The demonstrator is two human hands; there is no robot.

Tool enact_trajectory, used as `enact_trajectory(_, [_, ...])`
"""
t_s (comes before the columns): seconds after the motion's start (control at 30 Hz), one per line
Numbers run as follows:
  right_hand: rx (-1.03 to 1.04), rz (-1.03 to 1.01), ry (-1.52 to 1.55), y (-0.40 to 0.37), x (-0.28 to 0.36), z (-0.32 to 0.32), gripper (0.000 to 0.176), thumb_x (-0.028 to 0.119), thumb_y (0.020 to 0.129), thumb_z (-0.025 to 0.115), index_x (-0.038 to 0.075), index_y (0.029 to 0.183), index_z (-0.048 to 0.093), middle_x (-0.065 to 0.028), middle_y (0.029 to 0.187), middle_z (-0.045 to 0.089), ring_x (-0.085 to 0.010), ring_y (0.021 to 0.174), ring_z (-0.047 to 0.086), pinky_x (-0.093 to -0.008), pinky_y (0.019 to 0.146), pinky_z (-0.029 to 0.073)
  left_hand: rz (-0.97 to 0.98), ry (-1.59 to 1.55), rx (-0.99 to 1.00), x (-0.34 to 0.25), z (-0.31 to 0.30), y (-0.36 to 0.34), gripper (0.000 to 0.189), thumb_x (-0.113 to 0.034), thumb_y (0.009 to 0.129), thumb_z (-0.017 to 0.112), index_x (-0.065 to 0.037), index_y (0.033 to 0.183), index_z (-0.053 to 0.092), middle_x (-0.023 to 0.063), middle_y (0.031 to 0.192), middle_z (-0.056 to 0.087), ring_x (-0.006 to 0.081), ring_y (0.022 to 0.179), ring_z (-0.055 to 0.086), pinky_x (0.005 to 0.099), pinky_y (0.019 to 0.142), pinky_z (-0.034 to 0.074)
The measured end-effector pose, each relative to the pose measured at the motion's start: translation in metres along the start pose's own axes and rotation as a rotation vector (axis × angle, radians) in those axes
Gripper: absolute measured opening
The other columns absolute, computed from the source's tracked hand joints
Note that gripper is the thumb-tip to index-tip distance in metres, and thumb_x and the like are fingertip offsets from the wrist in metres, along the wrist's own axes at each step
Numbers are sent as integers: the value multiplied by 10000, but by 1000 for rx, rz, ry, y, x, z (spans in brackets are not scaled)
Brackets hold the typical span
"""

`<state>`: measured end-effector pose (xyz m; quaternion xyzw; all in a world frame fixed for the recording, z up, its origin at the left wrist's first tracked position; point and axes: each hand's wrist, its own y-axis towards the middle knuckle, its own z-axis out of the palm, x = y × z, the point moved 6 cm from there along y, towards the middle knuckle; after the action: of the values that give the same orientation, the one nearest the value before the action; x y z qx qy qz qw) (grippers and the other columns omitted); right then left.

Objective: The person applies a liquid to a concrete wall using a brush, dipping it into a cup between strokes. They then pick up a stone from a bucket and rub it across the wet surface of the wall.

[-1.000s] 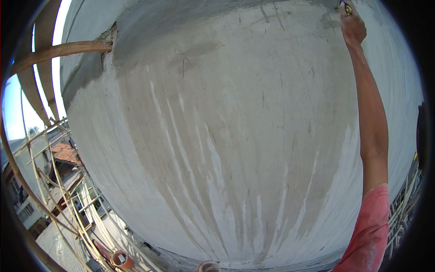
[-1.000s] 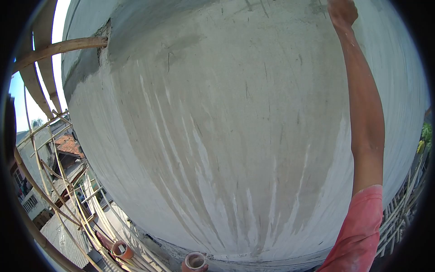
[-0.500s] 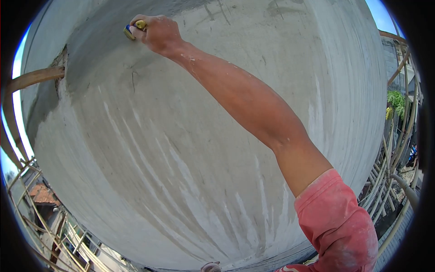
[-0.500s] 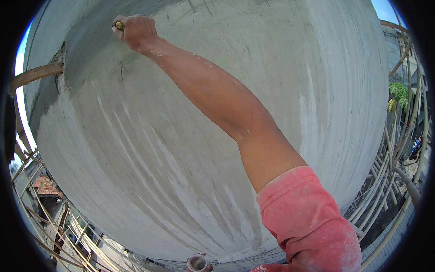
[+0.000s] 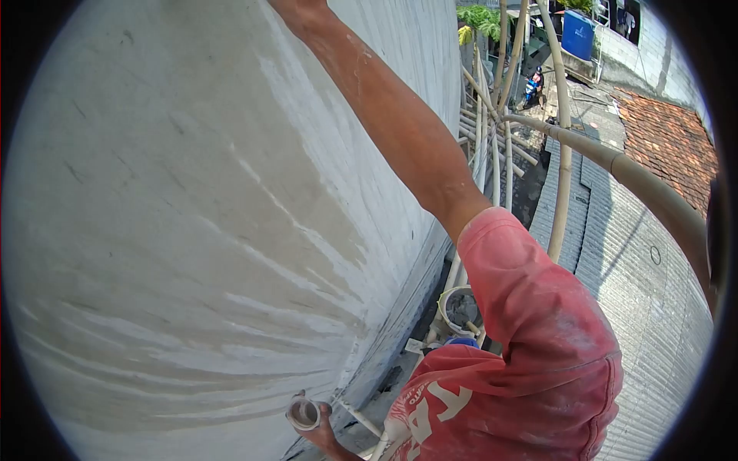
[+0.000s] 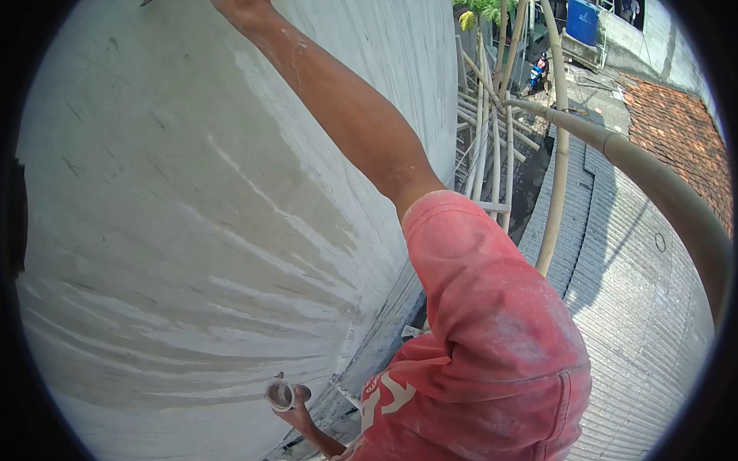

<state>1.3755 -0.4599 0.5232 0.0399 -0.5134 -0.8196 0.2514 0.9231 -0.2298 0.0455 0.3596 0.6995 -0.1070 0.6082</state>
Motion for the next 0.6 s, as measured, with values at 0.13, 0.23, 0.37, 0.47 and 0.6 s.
enact_trajectory(0.13, [96, 422, 86, -137, 29, -31, 190, 133, 887, 549, -56, 904, 556, -110, 741, 602, -153, 688, 632, -276, 641, 539, 15, 125, -30, 18, 0, 55, 713, -281, 729, 772, 45, 1260, 425, 179, 1271, 510, 281, 1171, 482, 395, 1000, 359])
enact_trajectory(0.23, [136, 758, 123, -224, 24, -48, 227, 248, 900, 564, 23, 931, 581, -83, 739, 646, -123, 698, 631, -240, 612, 461, 95, 142, -21, 8, 13, 108, 725, -275, 752, 751, 28, 1311, 401, 167, 1308, 486, 297, 1212, 453, 417, 1032, 337])
enact_trajectory(0.37, [149, 1015, 100, -302, 30, -64, 228, 248, 910, 572, 30, 976, 555, -79, 763, 633, -115, 702, 621, -233, 616, 468, 333, 275, -25, -31, 40, 162, 745, -279, 732, 764, -20, 1325, 395, 149, 1370, 417, 293, 1286, 365, 441, 1043, 312])
enact_trajectory(0.47, [128, 1116, 89, -325, 38, -73, 193, 183, 907, 589, 20, 987, 525, -78, 806, 614, -110, 701, 609, -237, 641, 495, 466, 309, -2, -59, 58, 175, 771, -277, 713, 771, -39, 1334, 383, 141, 1375, 407, 284, 1296, 346, 433, 1027, 333])
enact_trajectory(0.6, [169, 1073, -6, -316, 46, -80, 246, 251, 915, 571, 16, 971, 532, -82, 732, 648, -91, 648, 617, -188, 550, 426, 350, 43, 181, -68, 97, 171, 753, -153, 638, 811, -41, 1275, 424, 114, 1314, 433, 278, 1215, 401, 415, 975, 376])
